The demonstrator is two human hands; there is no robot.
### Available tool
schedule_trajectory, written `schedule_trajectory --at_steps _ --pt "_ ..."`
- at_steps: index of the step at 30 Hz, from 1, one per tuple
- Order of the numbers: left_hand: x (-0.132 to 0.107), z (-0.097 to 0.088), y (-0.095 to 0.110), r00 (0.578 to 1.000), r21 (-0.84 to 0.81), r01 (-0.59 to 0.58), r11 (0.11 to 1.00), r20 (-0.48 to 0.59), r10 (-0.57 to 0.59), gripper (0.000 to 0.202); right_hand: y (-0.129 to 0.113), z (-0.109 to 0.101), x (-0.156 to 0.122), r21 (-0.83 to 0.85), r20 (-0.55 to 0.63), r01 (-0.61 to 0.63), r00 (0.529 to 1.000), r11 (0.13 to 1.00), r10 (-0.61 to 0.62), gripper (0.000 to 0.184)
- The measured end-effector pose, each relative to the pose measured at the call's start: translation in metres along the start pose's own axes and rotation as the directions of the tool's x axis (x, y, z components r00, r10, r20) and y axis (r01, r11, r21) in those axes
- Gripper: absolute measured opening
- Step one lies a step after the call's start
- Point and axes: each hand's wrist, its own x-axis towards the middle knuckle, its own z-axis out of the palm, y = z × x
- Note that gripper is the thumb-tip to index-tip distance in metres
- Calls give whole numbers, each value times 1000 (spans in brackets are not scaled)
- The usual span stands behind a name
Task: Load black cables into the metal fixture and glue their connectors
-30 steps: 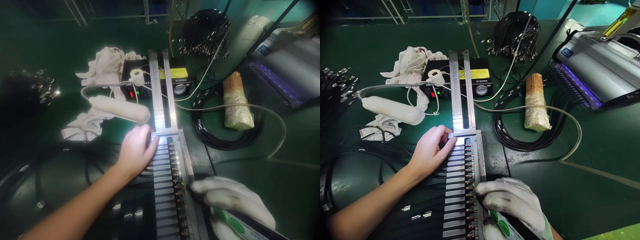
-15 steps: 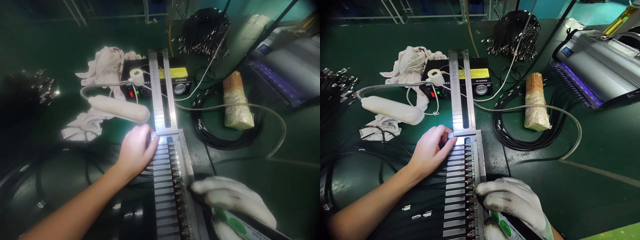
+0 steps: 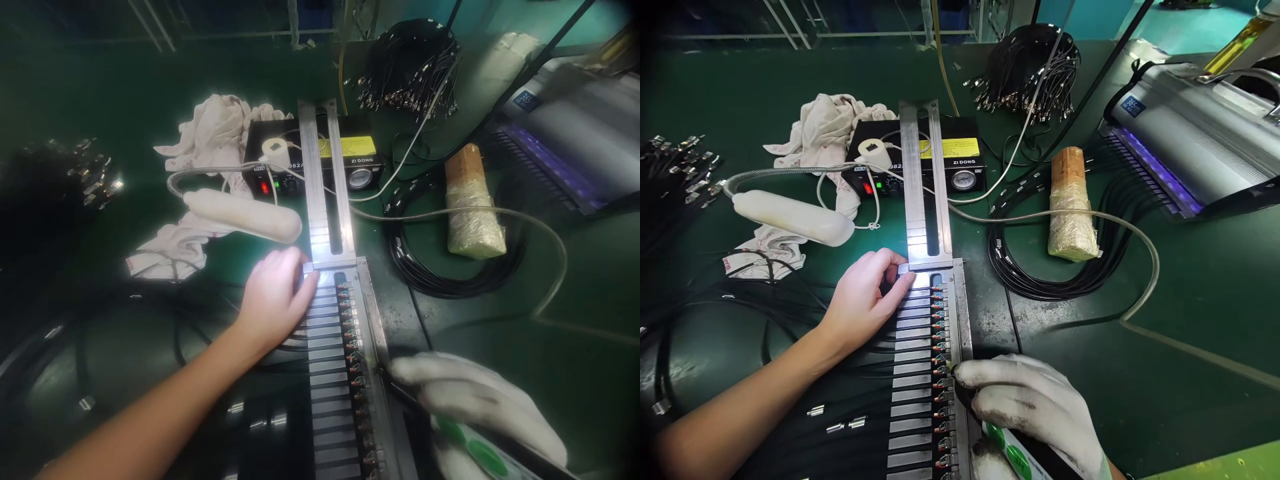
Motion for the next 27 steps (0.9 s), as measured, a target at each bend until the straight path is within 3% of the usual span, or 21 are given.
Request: schedule_trajectory --at_steps 3,9,27 --pt "0 0 -1 1000 4 -7 1000 -4 7 17 -9 7 -4 -16 -138 -65 989 998 62 11" --pt "-1 0 0 1000 6 -14 1000 -15 14 18 3 2 -6 13 38 40 998 999 -41 6" --pt "-1 1 0 1000 -4 -7 1000 -12 7 18 6 2 -5 28 16 29 999 999 -30 4"
